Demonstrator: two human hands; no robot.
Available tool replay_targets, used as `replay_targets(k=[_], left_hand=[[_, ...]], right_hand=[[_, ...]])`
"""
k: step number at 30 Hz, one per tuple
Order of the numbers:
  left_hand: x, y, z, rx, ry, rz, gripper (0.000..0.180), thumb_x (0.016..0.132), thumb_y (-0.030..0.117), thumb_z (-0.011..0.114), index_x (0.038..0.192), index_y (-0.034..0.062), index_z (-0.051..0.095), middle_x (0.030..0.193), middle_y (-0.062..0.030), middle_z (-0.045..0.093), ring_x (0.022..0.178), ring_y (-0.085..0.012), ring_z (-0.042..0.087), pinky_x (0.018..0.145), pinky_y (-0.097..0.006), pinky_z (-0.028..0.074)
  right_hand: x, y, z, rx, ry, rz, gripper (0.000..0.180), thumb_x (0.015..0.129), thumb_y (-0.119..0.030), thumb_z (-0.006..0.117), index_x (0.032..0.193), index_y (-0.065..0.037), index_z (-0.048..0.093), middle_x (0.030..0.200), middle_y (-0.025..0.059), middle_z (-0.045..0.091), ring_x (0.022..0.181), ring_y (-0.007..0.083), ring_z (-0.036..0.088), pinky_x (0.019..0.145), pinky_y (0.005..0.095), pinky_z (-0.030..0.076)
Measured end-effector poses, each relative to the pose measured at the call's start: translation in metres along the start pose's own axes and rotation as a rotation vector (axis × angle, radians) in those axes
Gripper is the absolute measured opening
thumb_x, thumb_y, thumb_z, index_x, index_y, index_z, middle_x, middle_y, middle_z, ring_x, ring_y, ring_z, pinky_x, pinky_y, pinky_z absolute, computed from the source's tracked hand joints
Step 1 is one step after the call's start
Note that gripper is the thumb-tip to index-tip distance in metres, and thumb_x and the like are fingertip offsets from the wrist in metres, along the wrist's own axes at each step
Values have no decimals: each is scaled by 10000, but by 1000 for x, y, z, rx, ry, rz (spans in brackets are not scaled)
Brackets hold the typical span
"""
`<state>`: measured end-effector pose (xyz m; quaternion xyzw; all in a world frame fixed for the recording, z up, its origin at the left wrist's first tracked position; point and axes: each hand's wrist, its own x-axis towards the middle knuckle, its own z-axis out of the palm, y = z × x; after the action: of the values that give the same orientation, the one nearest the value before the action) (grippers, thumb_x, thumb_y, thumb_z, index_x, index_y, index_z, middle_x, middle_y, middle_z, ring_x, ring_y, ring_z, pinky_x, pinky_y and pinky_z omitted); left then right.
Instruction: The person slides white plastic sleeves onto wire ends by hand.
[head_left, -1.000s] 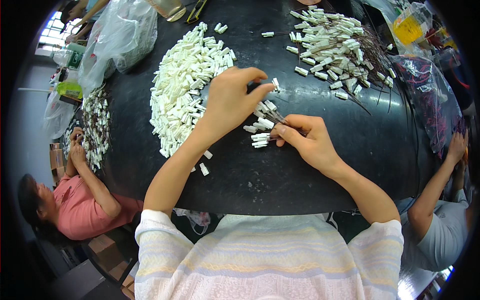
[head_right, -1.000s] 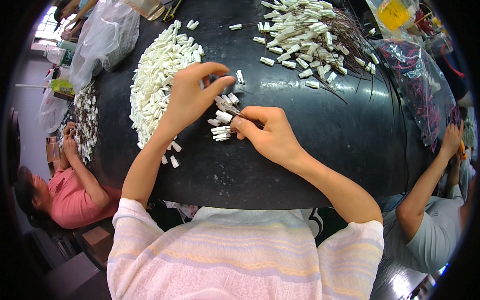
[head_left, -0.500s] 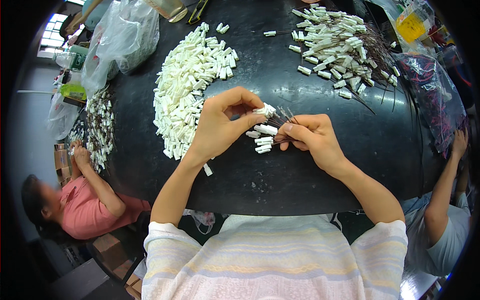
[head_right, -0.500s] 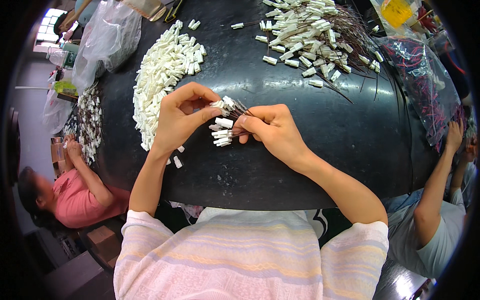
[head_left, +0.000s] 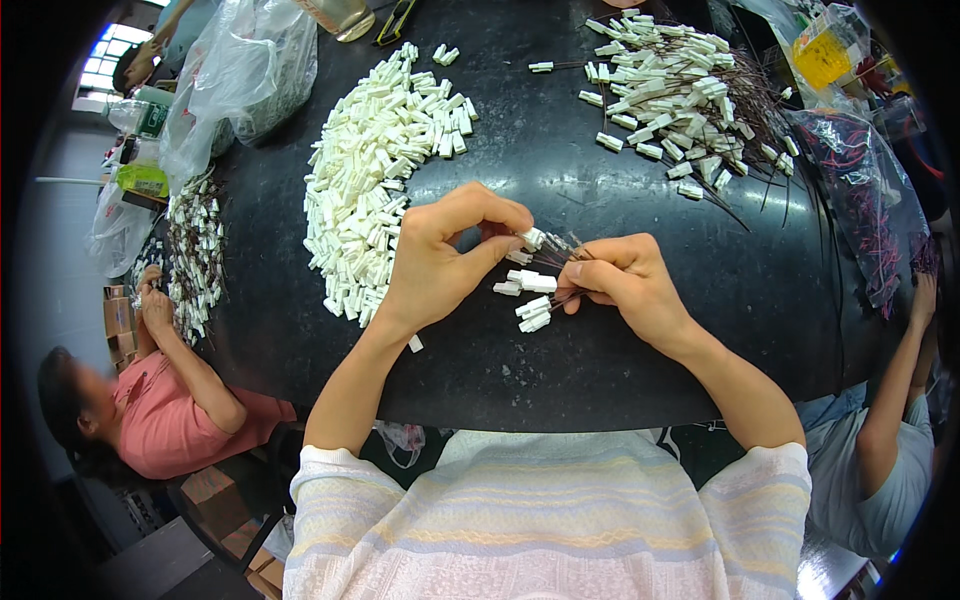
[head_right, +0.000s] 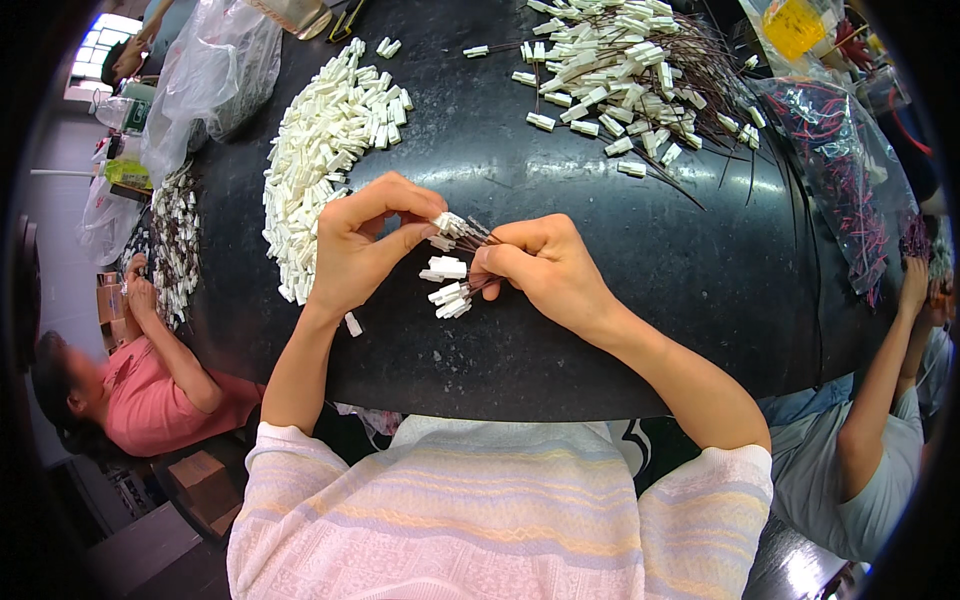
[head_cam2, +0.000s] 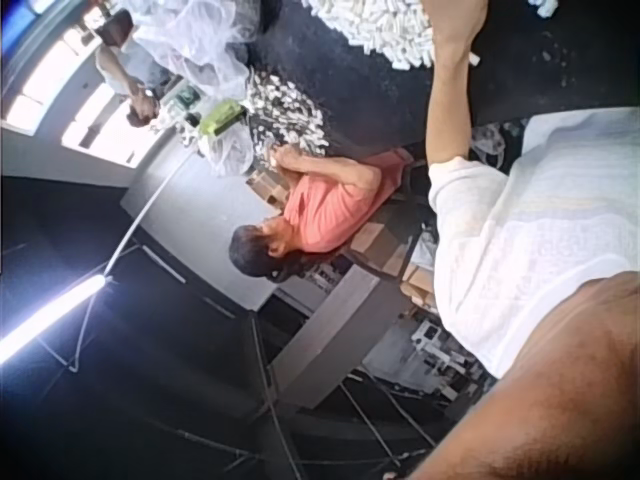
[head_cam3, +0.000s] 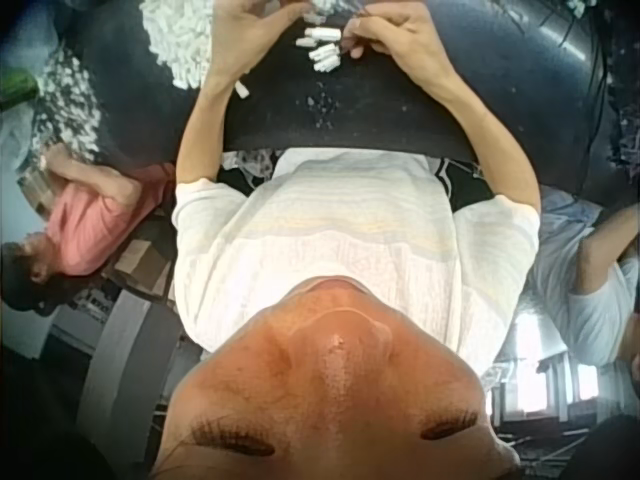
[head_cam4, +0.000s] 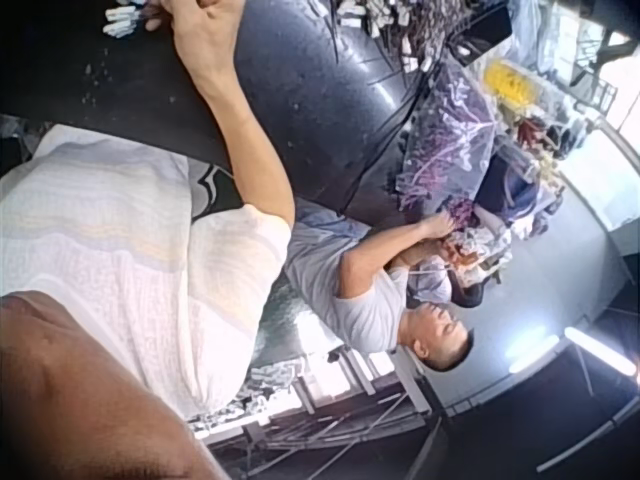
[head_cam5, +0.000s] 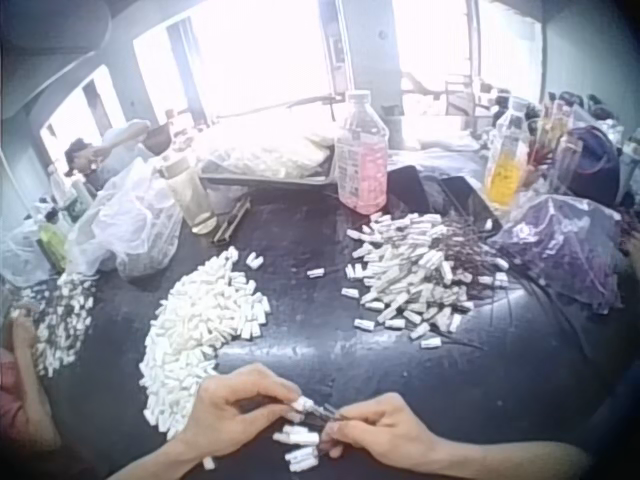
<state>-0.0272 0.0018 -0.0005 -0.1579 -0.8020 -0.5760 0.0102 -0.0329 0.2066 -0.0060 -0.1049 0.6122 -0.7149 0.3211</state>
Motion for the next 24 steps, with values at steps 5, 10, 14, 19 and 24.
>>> replay_targets(k=[5,10,14,19,24], left_hand=[[0,-1,0,-33,-6,8,158,689,-73,626,830,-2,631,832,-71,632,712,-114,577,644,-225,461],[-1,1,3,-46,-37,15,165,683,-83,625,830,-8,636,833,-79,635,704,-120,580,638,-227,466],[-6,-1,9,-70,-65,7,183,675,-96,623,837,-14,643,838,-94,640,720,-137,593,640,-236,473],[-9,1,16,-107,-65,24,181,673,-100,622,837,-24,640,836,-108,644,741,-160,608,649,-247,479],[-5,0,8,3,-87,-27,175,686,-48,645,854,4,645,817,-84,640,684,-126,586,602,-234,456]], right_hand=[[0,0,1,67,-16,-8,192,789,-57,509,674,59,610,639,76,596,568,109,549,515,215,416],[-1,-2,1,34,21,13,187,784,-54,503,668,53,604,640,72,593,566,108,548,509,210,406],[-1,-1,-1,8,14,-4,192,790,-60,489,677,51,597,633,70,587,560,108,542,499,210,389],[0,0,-2,42,-13,-13,192,793,-59,487,682,55,595,630,75,583,561,110,536,512,217,398],[3,2,-2,16,-44,-25,205,805,-63,481,694,71,589,644,79,586,571,110,535,542,228,423]])
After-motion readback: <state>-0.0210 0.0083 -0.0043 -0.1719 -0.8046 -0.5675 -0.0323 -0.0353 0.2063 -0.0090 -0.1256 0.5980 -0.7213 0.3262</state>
